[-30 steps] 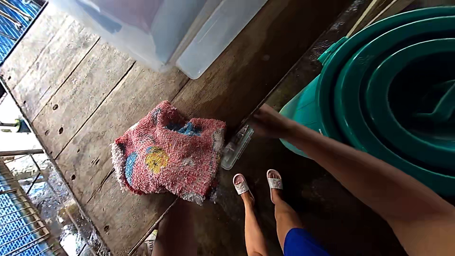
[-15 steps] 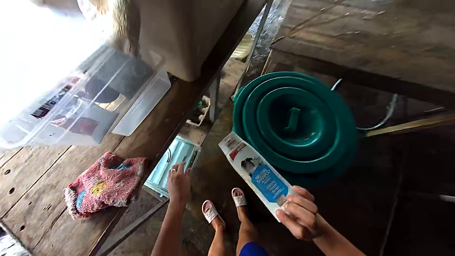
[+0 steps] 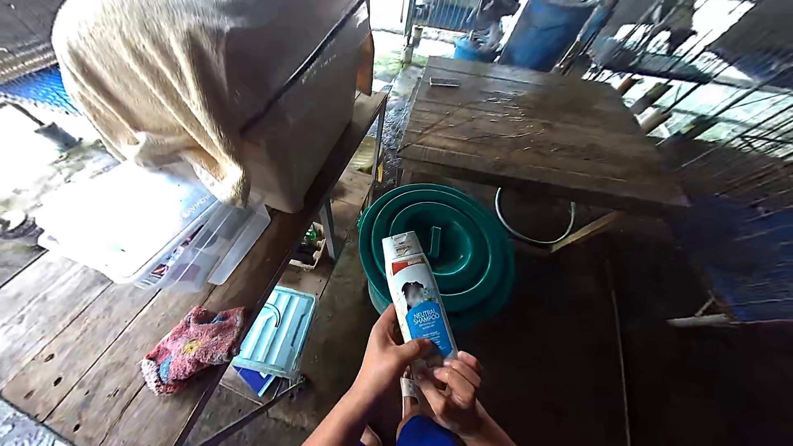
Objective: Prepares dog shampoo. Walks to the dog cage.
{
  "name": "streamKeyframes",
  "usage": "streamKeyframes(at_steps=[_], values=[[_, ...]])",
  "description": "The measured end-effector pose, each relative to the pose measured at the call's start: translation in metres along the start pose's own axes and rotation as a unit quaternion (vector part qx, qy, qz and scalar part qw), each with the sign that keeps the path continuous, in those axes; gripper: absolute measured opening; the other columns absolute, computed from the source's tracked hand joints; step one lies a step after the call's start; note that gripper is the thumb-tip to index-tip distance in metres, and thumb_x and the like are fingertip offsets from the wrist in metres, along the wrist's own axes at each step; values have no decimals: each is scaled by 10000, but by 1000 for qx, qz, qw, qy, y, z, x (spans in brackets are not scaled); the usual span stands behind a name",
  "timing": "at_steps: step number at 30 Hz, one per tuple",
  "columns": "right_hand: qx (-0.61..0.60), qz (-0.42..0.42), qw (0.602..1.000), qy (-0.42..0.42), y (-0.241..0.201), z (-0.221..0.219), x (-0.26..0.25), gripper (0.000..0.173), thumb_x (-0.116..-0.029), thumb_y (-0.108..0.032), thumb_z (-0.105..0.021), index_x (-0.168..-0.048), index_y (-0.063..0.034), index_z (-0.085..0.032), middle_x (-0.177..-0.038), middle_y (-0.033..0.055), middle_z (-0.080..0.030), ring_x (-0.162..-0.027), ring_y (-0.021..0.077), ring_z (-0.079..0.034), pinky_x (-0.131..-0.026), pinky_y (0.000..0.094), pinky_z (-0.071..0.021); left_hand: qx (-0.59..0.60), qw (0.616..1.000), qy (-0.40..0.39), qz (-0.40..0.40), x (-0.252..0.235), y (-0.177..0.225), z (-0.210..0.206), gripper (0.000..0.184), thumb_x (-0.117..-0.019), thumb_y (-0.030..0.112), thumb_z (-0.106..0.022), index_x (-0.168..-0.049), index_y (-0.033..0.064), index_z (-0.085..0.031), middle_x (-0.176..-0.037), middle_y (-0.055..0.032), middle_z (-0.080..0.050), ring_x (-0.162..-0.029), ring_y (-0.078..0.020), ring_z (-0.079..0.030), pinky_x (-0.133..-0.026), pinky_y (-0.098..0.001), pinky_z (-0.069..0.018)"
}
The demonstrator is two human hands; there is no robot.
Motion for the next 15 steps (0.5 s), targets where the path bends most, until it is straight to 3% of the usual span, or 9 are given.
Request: streamKeyframes(at_steps=[3, 7, 11, 15], values=[[-24, -38, 999, -9, 5, 5, 5, 110, -964, -290, -618, -1016, -223, -547, -1117, 10, -467, -1163, 120, -478, -1163, 304, -281, -38, 999, -34, -19, -5, 22, -5, 522, -797, -97, -656, -1290, -26, -497, -1089, -45, -738, -959, -114, -737, -874, -313, -621], [-61, -206, 977, 0, 34, 29, 0, 291, -949, -429, -605, -1183, -262, -555, -1273, -57, -500, -1305, 49, -450, -1127, 252, -356, -106, 992, -59, -44, -9, 44, -9, 516, -794, -76, -667, -1284, -33, -510, -1096, -40, -732, -958, -102, -735, -860, -301, -626], [-174, -332, 927, -23, 64, 31, -18, 428, -956, -461, -638, -1293, -205, -575, -1293, -68, -596, -1267, 0, -512, -1061, 198, -430, -128, 987, -70, -61, -4, 57, -13, 500, -793, -54, -673, -1268, -31, -517, -1088, -24, -736, -954, -89, -736, -856, -287, -626], [-254, -381, 888, -47, 69, 21, -33, 642, -922, -451, -658, -1382, -20, -536, -1260, 14, -654, -1156, 2, -589, -952, 179, -492, -122, 987, -83, -65, 3, 59, -13, 498, -784, -70, -666, -1258, -24, -519, -1089, -24, -736, -956, -90, -735, -861, -295, -625]])
Point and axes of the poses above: each hand's wrist, its own x-axis away from the middle knuckle, its own z-axis out of the back of the hand, y = z × x, the point moved 9 cm from there along -x, towards the middle knuckle
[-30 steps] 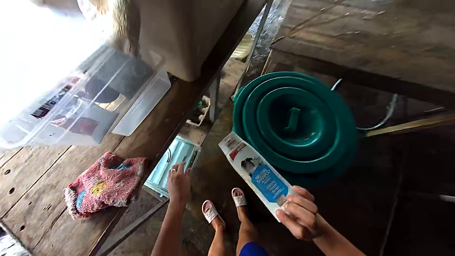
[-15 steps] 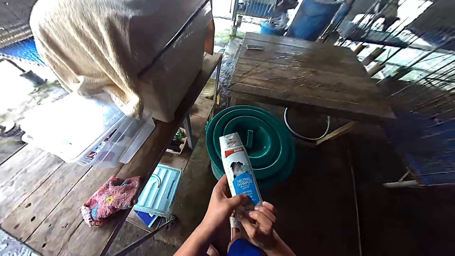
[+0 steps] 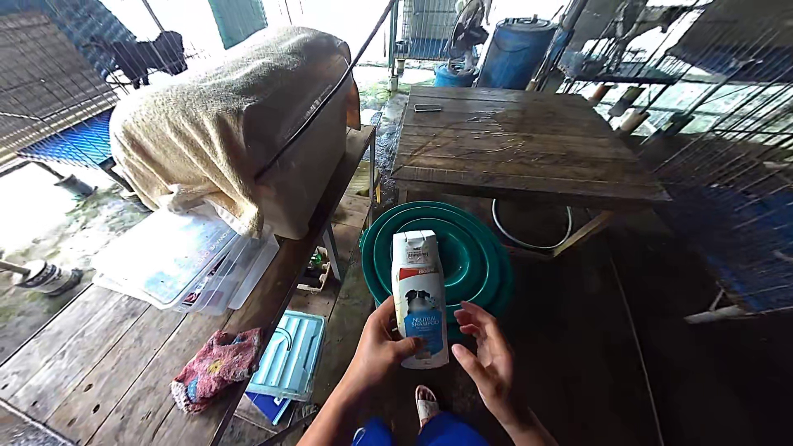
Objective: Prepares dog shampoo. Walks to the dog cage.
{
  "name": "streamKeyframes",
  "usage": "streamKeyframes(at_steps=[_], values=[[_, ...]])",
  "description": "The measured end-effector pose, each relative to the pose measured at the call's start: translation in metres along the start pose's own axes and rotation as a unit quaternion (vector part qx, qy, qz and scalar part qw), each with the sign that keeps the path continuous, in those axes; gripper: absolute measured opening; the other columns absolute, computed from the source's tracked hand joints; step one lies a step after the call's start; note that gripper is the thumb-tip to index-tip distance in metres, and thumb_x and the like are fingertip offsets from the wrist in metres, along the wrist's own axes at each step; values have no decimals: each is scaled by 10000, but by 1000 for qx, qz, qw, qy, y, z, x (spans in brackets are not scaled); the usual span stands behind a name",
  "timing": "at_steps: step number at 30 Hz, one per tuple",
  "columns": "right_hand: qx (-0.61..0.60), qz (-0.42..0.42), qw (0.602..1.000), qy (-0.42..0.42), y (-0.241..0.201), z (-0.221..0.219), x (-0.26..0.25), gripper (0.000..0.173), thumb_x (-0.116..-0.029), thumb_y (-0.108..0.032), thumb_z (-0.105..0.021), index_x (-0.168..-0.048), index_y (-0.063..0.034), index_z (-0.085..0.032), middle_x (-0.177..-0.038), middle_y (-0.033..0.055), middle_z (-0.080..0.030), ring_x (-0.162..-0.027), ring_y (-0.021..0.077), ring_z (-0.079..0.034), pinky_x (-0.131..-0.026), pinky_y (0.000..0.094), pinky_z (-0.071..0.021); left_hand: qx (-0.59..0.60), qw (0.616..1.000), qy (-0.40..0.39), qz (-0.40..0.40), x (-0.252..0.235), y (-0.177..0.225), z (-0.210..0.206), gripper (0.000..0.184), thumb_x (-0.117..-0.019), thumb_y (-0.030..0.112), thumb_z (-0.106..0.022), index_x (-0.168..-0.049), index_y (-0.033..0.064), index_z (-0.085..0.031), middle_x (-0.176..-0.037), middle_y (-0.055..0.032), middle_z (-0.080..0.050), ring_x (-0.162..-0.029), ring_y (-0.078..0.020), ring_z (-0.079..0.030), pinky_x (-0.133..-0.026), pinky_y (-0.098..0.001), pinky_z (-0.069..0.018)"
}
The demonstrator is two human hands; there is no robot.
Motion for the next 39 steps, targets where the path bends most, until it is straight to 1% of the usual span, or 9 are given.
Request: streamKeyframes(at_steps=[2, 7, 9, 11, 14, 16, 19, 28, 39], values=[[-6, -3, 1000, -21, -4, -7, -4, 702, -907, -437, -673, -1404, 32, -513, -1211, 33, -660, -1106, 13, -598, -919, 172, -501, 6, 1000, -7, -5, 4, 0, -1, 496, -784, -77, -660, -1258, -25, -523, -1093, -25, -740, -960, -97, -737, -865, -303, -626], [-59, -29, 996, -66, -14, -27, -4, 775, -873, -382, -718, -1435, 90, -469, -1164, 48, -670, -1028, 27, -642, -865, 188, -550, 11, 1000, -11, 1, 19, 0, 1, 489, -788, -81, -657, -1257, -25, -530, -1082, -21, -743, -959, -94, -737, -869, -295, -624], [-101, -66, 990, -78, -17, -34, -2, 728, -852, -290, -731, -1411, 105, -480, -1146, 34, -692, -1000, 23, -672, -860, 197, -574, 14, 1000, -11, 3, 26, -1, 2, 489, -784, -83, -658, -1253, -22, -536, -1080, -22, -745, -953, -95, -738, -863, -296, -626], [-122, -88, 984, -90, -20, -40, 2, 628, -844, -219, -728, -1358, 81, -528, -1119, 1, -709, -976, 18, -687, -857, 202, -587, 17, 1000, -11, 3, 34, -2, 5, 488, -783, -80, -657, -1252, -19, -540, -1081, -25, -746, -953, -98, -739, -864, -297, -626], [-124, -104, 981, -108, -20, -47, 10, 498, -836, -160, -725, -1269, 54, -603, -1096, 18, -740, -906, 47, -723, -811, 226, -618, 10, 1000, -2, 11, 46, -7, 11, 473, -782, -72, -670, -1237, -11, -551, -1062, -25, -750, -938, -98, -740, -857, -293, -625], [-107, -122, 980, -118, -21, -49, 14, 468, -820, -153, -725, -1231, 47, -623, -1043, 12, -751, -851, 39, -729, -764, 216, -624, 5, 1000, 2, 22, 53, -10, 14, 480, -781, -64, -679, -1242, -12, -557, -1056, -21, -751, -930, -93, -740, -853, -289, -626], [-100, -148, 976, -124, -21, -51, 22, 452, -805, -153, -736, -1203, 37, -640, -990, -2, -753, -825, 29, -726, -735, 201, -618, 13, 999, 5, 38, 63, -17, 17, 469, -781, -56, -684, -1234, -11, -568, -1045, -24, -754, -917, -101, -743, -845, -296, -629], [-114, -166, 970, -134, -22, -57, 39, 420, -784, -125, -742, -1164, 33, -658, -981, 6, -760, -843, 58, -740, -755, 225, -632, 37, 998, 14, 56, 85, -30, 18, 486, -788, -57, -681, -1258, -19, -563, -1062, -36, -750, -917, -109, -742, -845, -302, -630], [-123, -184, 962, -163, -25, -56, 48, 420, -811, -163, -750, -1178, 22, -663, -980, -2, -757, -843, 54, -736, -755, 213, -627, 47, 997, 23, 63, 99, -32, 15, 463, -797, -46, -680, -1243, -14, -563, -1058, -45, -748, -913, -118, -743, -844, -308, -629]])
Point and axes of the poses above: each hand's wrist, its own x-axis away from the middle knuckle, its own z-axis out of the back of the hand, y = z × x, the point moved 9 cm from there along -x, towards the middle knuckle
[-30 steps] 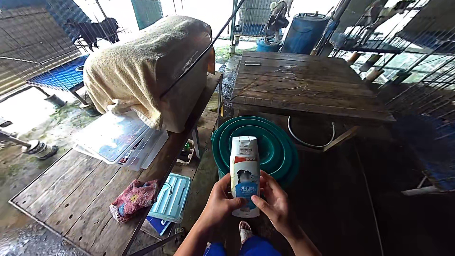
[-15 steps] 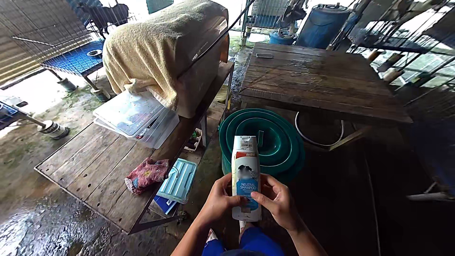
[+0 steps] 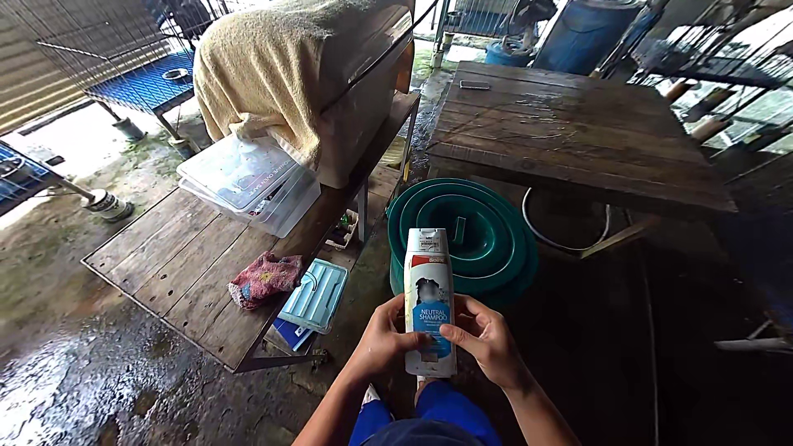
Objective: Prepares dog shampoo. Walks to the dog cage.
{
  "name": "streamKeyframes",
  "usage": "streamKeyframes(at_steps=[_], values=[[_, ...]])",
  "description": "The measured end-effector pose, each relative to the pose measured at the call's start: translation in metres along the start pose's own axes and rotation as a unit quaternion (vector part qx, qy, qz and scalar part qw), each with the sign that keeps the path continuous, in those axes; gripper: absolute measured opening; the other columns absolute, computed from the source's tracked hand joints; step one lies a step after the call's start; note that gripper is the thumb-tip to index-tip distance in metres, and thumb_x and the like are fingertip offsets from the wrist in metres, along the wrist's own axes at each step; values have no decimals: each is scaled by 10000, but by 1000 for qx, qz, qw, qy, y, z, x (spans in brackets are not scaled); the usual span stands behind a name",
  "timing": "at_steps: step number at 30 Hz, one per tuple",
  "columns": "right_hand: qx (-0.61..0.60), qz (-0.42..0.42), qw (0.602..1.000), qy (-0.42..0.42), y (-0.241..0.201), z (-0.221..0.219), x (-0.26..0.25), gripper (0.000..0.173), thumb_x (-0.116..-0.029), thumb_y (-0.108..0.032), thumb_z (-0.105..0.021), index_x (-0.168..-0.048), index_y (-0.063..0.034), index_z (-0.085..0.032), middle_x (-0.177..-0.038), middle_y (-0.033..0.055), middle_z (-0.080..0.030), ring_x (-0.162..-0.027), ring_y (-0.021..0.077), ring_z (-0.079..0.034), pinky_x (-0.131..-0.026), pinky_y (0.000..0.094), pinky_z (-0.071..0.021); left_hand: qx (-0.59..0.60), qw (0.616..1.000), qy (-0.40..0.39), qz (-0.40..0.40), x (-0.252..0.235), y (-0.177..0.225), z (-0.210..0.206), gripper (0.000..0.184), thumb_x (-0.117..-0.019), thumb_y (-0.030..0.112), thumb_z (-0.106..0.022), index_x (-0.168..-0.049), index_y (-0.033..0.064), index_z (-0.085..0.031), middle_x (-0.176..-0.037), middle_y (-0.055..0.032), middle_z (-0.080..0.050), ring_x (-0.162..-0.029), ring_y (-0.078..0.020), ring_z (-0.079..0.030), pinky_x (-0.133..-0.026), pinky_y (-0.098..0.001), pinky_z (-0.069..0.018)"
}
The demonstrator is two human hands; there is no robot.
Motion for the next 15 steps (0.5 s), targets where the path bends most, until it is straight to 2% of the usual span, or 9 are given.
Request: streamKeyframes(at_steps=[12, 15], values=[[-18, -6, 1000, 2, -2, 7, 4, 397, -808, -145, -746, -1166, 10, -673, -958, -16, -756, -822, 53, -735, -741, 212, -626, 7, 1000, -9, -1, 1, 1, -9, 454, -799, -53, -674, -1236, -11, -559, -1052, -35, -751, -924, -114, -743, -850, -307, -627], [-15, 5, 1000, -3, -3, 9, 4, 356, -857, -152, -685, -1172, 12, -677, -986, -25, -751, -860, 42, -726, -765, 215, -620, 2, 1000, -12, -1, 0, 2, -10, 477, -802, -49, -670, -1262, -18, -550, -1065, -37, -743, -932, -112, -737, -855, -312, -626]])
Point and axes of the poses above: each hand's wrist, its own x-axis away from the middle knuckle, its own z-axis out of the back of the hand, y = z × x, the point moved 9 cm from there along -x, towards the middle knuckle
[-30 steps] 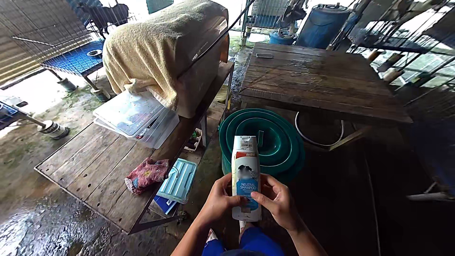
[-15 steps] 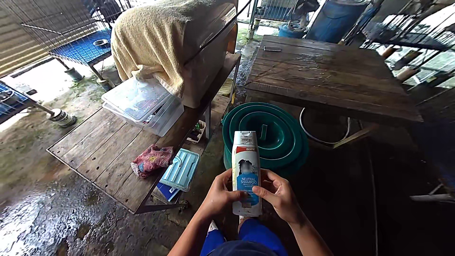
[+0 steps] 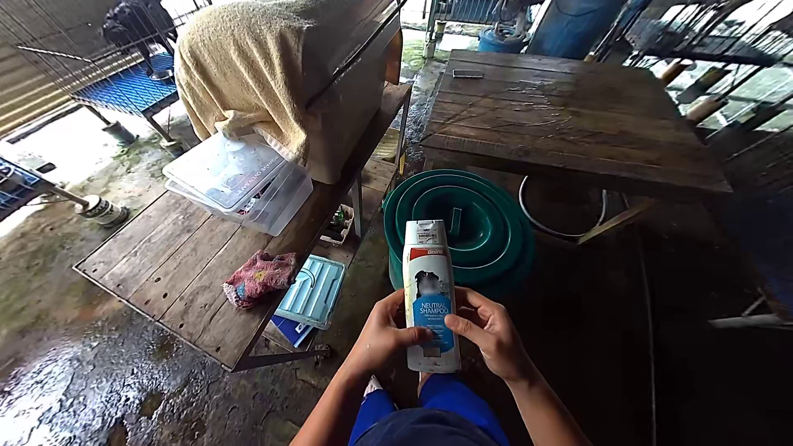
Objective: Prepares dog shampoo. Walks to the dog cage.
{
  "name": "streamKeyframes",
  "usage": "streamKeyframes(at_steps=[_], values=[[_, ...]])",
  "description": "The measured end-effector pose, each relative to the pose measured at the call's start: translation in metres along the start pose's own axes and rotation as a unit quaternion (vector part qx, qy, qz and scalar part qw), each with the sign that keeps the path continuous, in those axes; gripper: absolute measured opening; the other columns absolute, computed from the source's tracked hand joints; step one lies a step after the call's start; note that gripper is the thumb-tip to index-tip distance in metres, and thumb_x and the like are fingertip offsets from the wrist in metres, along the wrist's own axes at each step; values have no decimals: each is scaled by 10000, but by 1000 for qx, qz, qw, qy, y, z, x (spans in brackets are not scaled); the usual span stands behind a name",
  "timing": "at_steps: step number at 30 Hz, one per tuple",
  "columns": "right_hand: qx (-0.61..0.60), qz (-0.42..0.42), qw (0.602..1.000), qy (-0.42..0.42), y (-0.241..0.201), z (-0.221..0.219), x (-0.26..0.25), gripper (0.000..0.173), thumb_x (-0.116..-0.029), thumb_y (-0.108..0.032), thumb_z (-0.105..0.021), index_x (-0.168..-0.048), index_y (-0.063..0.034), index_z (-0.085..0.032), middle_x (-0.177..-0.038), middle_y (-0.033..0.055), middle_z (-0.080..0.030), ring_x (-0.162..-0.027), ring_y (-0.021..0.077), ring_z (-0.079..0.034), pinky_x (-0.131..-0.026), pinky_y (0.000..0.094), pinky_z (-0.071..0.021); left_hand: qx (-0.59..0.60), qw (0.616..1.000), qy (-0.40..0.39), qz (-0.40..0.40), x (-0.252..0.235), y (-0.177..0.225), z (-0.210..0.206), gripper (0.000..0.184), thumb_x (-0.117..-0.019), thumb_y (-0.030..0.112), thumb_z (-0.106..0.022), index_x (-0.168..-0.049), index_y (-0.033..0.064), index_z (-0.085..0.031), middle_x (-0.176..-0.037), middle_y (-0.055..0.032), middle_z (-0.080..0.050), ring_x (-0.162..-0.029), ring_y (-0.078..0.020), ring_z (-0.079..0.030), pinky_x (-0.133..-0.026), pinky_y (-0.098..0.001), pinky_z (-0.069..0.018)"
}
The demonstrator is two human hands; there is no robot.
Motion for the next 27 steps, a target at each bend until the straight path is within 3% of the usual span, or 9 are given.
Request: streamKeyframes(at_steps=[4, 27], values=[[-18, 5, 1000, -15, -1, 2, 1, 313, -918, -140, -611, -1191, -4, -684, -1003, -23, -755, -875, 57, -730, -774, 235, -625, 8, 1000, -8, -1, 0, 2, -1, 474, -800, -54, -664, -1259, -18, -551, -1065, -31, -745, -932, -110, -738, -858, -310, -625], [-20, 2, 999, -36, -2, -13, -5, 310, -899, -123, -624, -1184, -20, -690, -990, -29, -751, -863, 54, -728, -761, 223, -621, 33, 999, 3, -6, 7, 1, 12, 476, -795, -66, -661, -1255, -14, -549, -1069, -39, -747, -938, -120, -741, -862, -313, -624]])
Point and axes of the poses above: each hand's wrist, its own x-axis away from the middle knuckle, its own z-axis out of the back of the hand, y = z × x, the point moved 9 cm from there along -x, towards the middle knuckle
